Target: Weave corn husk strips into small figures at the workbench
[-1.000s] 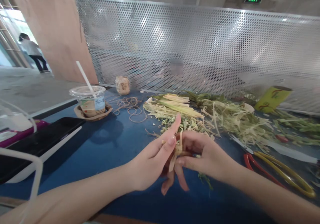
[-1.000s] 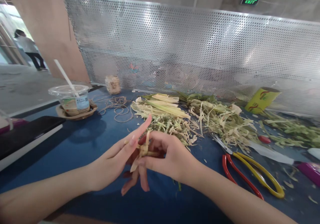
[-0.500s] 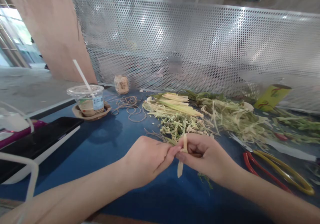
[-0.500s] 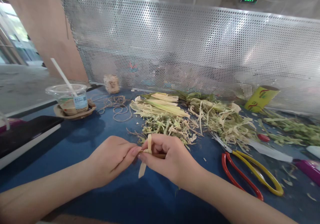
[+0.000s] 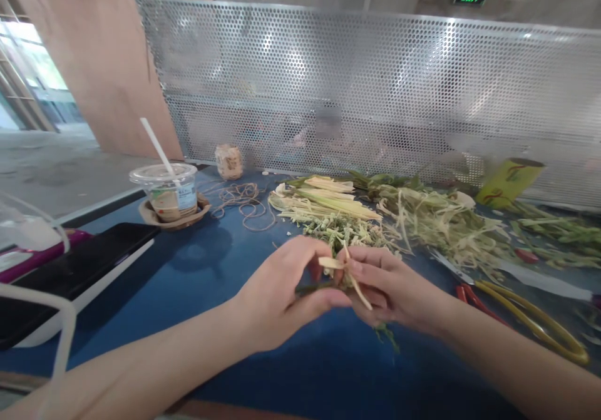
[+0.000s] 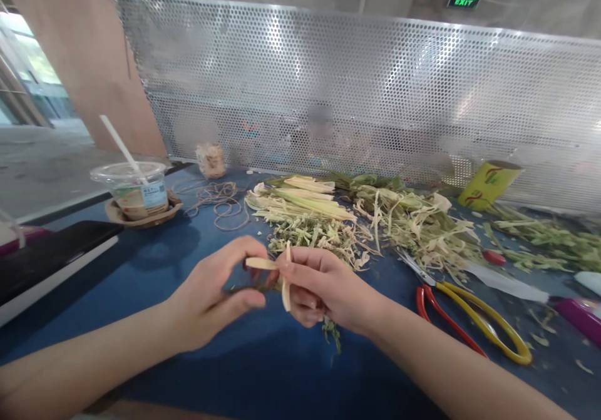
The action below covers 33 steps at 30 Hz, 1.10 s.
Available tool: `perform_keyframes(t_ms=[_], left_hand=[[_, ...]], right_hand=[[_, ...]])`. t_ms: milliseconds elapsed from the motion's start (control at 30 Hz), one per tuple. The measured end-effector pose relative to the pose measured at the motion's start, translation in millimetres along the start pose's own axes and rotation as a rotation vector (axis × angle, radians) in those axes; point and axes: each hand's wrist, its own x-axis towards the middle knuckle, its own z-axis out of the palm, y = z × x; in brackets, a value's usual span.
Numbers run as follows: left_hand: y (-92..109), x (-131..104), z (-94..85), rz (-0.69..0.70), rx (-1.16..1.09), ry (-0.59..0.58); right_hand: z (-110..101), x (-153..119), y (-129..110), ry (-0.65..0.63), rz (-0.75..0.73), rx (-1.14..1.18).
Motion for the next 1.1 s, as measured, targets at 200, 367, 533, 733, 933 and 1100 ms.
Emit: perform_keyframes(t_ms=[200,367,533,733,933,1100], left_hand=[[0.2,2.2,10.2,-0.238,-0.278,-0.218],[3.1,1.3,13.3,-0.305,-0.421,-0.214],[6.6,-3.5,7.1,-0.220,-0.314,-0.167],[5.9,-7.1,5.3,-0.093,-0.040,-0.152],[2.3,-3.9,7.4,-0.175,0.015,-0.108],[-4.0,-0.5,5.9,-0.117,-0.071,-0.063]], right_hand=[[0.5,2.8,3.1,0.036,-0.095,0.148],[-2.2,3.8,5.0,0.016,-0.120,0.084],[-4.4,3.6,9.8,0.074,-0.242,0.056],[-10.5,5.9,12.8,0.067,-0.246,-0.002],[-13.0,10.6,12.4,0.161,-0.206,0.003],[-14.0,7.8,6.9,0.137,-0.222,-0.199]])
